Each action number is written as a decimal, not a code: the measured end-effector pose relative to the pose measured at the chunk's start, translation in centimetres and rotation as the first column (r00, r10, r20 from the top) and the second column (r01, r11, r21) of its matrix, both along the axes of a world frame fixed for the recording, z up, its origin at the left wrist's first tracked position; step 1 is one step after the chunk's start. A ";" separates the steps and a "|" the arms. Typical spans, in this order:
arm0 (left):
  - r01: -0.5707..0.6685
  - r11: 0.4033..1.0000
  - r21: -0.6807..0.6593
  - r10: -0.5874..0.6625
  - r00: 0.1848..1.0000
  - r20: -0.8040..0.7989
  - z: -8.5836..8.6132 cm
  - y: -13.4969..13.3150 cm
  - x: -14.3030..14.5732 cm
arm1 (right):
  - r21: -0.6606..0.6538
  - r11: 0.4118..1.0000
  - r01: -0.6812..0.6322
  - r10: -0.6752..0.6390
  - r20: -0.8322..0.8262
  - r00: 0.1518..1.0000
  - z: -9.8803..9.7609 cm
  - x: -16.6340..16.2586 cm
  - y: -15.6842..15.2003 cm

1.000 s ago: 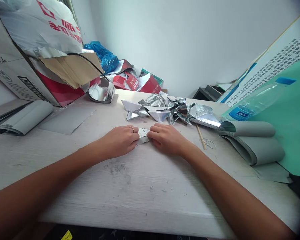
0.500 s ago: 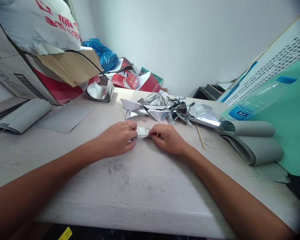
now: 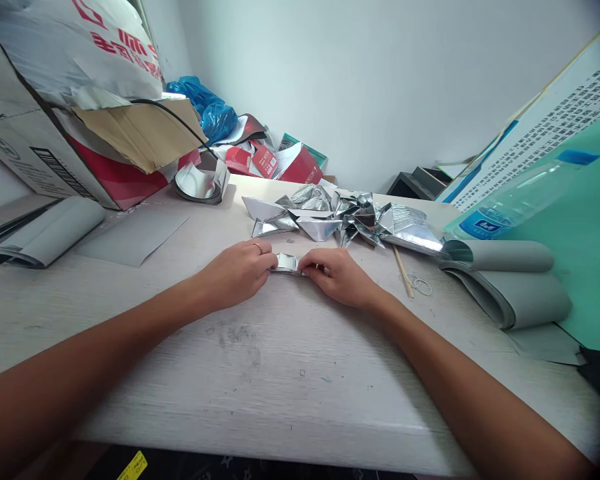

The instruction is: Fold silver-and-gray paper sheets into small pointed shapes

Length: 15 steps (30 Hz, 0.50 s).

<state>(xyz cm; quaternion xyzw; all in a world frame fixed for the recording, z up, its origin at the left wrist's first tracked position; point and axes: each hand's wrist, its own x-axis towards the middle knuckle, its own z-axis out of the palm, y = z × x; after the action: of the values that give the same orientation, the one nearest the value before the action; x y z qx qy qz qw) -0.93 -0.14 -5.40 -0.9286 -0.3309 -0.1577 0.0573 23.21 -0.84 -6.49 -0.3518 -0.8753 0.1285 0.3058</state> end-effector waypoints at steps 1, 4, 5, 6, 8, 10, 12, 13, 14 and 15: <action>-0.003 1.000 -0.007 0.003 1.000 -0.002 0.0 0.0 0.0 | 0.010 1.000 -0.015 0.014 0.015 1.000 0.0 0.1 0.0; -0.004 1.000 -0.030 0.003 1.000 -0.024 0.0 0.1 0.0 | 0.043 0.997 -0.060 0.056 0.079 0.995 0.0 0.2 0.0; -0.001 0.999 -0.037 -0.001 0.999 -0.037 0.0 0.1 -0.1 | 0.053 0.996 -0.071 0.066 0.099 0.993 0.0 0.3 -0.1; 0.002 0.999 -0.042 -0.004 0.999 -0.050 0.1 0.1 -0.1 | 0.060 0.995 -0.078 0.071 0.112 0.991 0.1 0.3 -0.1; 0.003 0.998 -0.055 -0.007 0.998 -0.069 0.2 0.1 -0.2 | 0.053 0.996 -0.078 0.071 0.120 0.990 0.1 0.3 -0.2; -0.010 0.996 -0.089 0.006 0.999 -0.050 0.4 0.2 -0.3 | 0.011 0.999 -0.049 0.047 0.104 0.993 0.2 0.2 -0.3; -0.039 0.982 -0.187 0.042 0.999 0.012 0.6 0.3 -0.4 | -0.056 0.998 0.012 -0.008 0.073 0.997 0.3 0.0 -0.4; -0.057 0.966 -0.253 0.074 0.996 0.055 0.7 0.3 -0.4 | -0.091 0.995 0.045 -0.040 0.058 0.998 0.4 -0.1 -0.4; -0.074 0.944 -0.321 0.112 0.989 0.101 0.7 0.3 -0.4 | -0.122 0.990 0.074 -0.069 0.045 0.997 0.5 -0.2 -0.5; -0.085 0.920 -0.382 0.150 0.978 0.144 0.8 0.3 -0.3 | -0.147 0.985 0.095 -0.091 0.035 0.995 0.5 -0.2 -0.5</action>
<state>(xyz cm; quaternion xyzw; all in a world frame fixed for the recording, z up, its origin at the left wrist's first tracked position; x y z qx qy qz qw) -1.27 0.12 -4.63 -0.8840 -0.4139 -0.1666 -0.1396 23.00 -1.35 -5.99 -0.4158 -0.8501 0.1739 0.2722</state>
